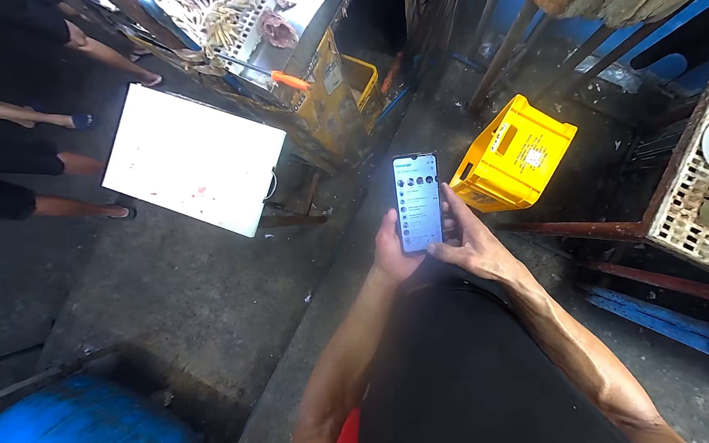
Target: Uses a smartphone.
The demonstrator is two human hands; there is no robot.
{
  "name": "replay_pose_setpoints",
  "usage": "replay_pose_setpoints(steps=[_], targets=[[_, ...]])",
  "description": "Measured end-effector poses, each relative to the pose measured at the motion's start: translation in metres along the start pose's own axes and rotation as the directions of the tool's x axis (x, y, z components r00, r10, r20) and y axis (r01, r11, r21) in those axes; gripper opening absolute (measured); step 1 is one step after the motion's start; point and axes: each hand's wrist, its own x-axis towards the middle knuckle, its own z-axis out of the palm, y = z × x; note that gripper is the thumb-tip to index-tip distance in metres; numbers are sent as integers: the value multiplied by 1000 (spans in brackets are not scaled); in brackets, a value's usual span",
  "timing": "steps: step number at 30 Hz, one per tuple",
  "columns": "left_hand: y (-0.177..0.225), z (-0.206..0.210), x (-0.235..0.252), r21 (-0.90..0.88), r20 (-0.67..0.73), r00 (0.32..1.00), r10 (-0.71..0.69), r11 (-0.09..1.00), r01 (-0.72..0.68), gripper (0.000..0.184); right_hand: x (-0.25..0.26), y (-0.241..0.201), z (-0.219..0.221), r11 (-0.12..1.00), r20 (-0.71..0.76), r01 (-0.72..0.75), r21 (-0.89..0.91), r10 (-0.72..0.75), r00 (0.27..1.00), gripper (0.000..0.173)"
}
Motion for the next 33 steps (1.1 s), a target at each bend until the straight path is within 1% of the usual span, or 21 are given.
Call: replay_pose_setpoints(steps=[2,4,8,10,13,16,19,26,30,33], targets=[[0,1,0,33,-18,1000,23,999,-22,59,2,0,6,994,-17,22,-106,-24,1000,117],[0,3,-1,60,-42,998,42,997,-39,57,4,0,12,989,-39,30,-145,-36,999,123],[1,4,0,55,-50,997,57,997,-54,56,9,0,20,979,-111,13,-202,-36,993,126],[3,6,0,63,-69,995,70,996,-66,57,11,0,20,975,-124,21,-222,-50,991,126],[4,5,0,46,-49,995,83,996,-80,58,11,-3,18,987,-93,30,-156,-45,995,123],[5,1,-1,6,-31,997,70,998,-69,62,11,-4,15,999,-61,-5,-49,2,998,114],[6,-1,-1,-20,-40,998,58,998,-59,63,13,-1,13,1000,-47,-11,9,11,999,104],[7,-3,0,-51,-8,998,61,997,-61,61,14,-2,13,999,-40,-5,40,6,999,99],[7,0,0,-32,-52,996,69,997,-71,59,12,-2,12,999,-34,-7,33,8,999,99],[6,-1,-1,-40,-33,997,63,997,-64,60,11,-1,9,999,-10,-9,39,9,1000,101]])
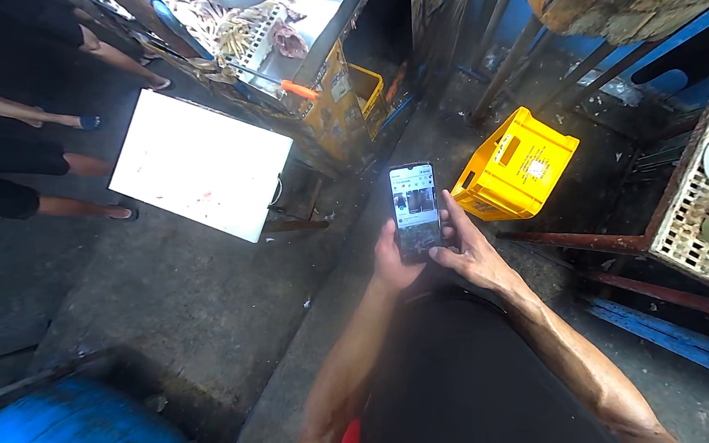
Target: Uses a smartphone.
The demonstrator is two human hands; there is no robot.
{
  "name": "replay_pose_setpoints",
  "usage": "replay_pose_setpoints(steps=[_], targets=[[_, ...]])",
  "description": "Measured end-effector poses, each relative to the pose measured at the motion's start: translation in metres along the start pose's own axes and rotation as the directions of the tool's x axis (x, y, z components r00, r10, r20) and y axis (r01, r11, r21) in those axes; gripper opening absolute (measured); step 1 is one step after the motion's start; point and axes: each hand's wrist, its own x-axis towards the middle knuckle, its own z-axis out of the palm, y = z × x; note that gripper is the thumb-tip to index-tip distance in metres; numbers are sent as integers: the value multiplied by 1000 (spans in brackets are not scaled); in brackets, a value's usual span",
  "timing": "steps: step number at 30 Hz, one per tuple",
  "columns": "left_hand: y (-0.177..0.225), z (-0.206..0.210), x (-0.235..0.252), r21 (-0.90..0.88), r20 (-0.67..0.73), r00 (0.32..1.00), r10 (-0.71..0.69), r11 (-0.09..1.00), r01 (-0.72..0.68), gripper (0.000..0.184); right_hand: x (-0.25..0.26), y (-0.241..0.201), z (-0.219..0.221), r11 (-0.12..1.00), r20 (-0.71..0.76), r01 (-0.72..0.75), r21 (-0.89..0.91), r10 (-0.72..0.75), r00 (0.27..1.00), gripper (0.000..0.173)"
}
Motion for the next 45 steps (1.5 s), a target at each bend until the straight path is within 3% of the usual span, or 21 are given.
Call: replay_pose_setpoints(steps=[10,26,33,40,45], targets=[[2,-4,-2,15,60,998,-15,1000,14,63,-1,3,-15,1000,93,8,-3,-8,996,98],[5,-3,-3,4,35,999,-16,1000,16,62,1,1,-6,998,74,55,-37,-52,996,102],[7,-4,-2,1,39,999,-13,1000,13,60,4,1,-7,999,75,26,41,-29,997,90],[8,-1,-2,21,5,1000,-19,1000,19,59,12,-5,-11,1000,51,9,12,-9,999,66],[9,0,-1,28,37,999,-27,999,26,60,15,-9,-10,999,56,5,48,-8,998,61]])
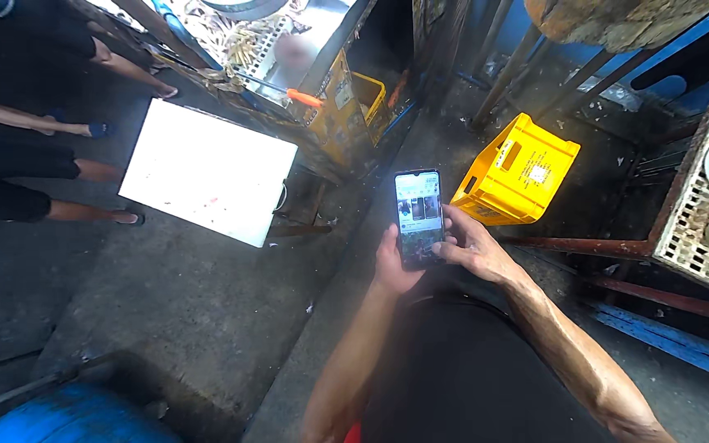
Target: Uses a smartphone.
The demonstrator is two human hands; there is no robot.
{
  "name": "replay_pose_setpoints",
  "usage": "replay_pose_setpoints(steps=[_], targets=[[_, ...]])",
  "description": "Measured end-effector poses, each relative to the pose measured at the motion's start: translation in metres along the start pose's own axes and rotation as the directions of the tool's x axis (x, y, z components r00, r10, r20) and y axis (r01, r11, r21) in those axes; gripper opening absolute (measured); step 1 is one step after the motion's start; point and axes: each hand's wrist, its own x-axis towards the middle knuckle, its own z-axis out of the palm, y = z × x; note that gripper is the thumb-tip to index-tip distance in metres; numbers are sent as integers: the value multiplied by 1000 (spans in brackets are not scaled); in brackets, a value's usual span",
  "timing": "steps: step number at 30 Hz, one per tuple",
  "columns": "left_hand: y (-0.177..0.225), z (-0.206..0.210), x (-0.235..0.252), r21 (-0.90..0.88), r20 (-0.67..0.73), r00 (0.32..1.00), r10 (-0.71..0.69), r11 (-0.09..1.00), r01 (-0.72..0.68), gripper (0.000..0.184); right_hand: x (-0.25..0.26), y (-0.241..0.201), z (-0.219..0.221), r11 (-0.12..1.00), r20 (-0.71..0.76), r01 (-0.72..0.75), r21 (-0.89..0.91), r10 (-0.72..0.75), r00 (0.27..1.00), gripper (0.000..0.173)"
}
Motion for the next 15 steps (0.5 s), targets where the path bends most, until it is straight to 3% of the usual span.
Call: replay_pose_setpoints(steps=[8,10,13,15], targets=[[1,-1,1,-3,2,1000,-11,1000,11,60,3,-1,1,1000,-3,-16,19,16,1000,62],[1,0,1,5,14,1000,-14,1000,14,59,6,-2,2,1000,-26,-25,5,25,999,54],[-1,-1,1,9,47,999,-20,1000,20,59,10,-5,5,999,-153,-28,-41,21,988,24],[-2,-2,1,7,70,997,-30,1000,29,60,11,-6,6,999,-219,-29,-21,24,975,32]])
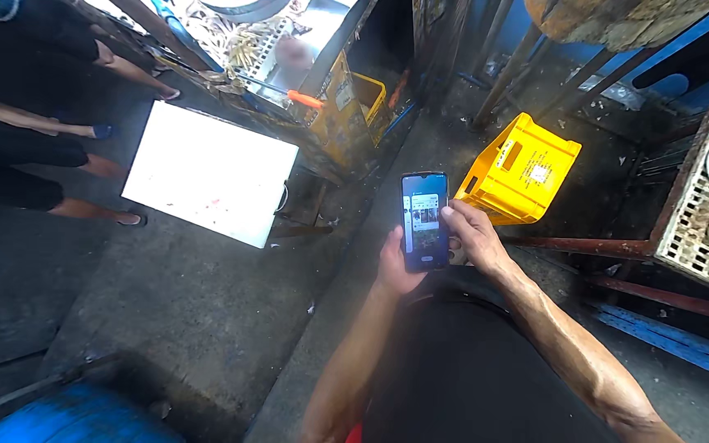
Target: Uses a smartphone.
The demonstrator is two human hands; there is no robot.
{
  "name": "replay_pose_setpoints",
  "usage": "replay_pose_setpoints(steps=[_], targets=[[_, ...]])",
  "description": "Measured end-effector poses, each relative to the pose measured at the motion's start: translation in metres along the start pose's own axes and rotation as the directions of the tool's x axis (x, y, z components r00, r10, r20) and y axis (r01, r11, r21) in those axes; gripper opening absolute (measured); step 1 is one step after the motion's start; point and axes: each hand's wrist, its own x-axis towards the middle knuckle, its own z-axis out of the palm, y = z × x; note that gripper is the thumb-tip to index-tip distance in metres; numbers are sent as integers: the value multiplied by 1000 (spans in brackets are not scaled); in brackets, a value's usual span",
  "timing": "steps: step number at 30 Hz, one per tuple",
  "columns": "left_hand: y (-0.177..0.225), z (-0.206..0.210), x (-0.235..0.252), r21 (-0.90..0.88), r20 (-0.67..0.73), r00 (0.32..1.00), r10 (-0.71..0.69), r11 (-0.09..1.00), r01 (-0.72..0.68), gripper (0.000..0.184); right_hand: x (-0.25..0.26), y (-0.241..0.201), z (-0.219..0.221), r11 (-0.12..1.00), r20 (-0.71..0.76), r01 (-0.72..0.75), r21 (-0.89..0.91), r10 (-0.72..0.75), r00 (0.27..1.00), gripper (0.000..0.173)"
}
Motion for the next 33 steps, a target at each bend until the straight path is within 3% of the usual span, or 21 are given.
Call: replay_pose_setpoints(steps=[5,9,13,15,20,33], targets=[[0,2,-2,-2,-12,1000,1,1000,-1,61,-6,1,-2,1000,57,-5,25,3,998,32],[-1,4,-2,17,-46,999,9,1000,-8,60,-6,0,-2,1000,100,-18,14,17,995,47],[-2,5,0,15,-15,1000,-10,1000,10,60,-3,0,0,1000,-30,-6,-5,6,1000,26],[-3,4,0,2,3,1000,-17,1000,17,59,-4,0,1,999,-57,11,30,-9,998,35],[-1,4,-1,4,13,1000,-13,1000,13,59,-8,7,-7,999,65,-7,52,4,998,33],[-1,2,-3,-31,28,1000,0,1000,1,58,-13,9,-3,990,81,-12,141,0,997,39]])
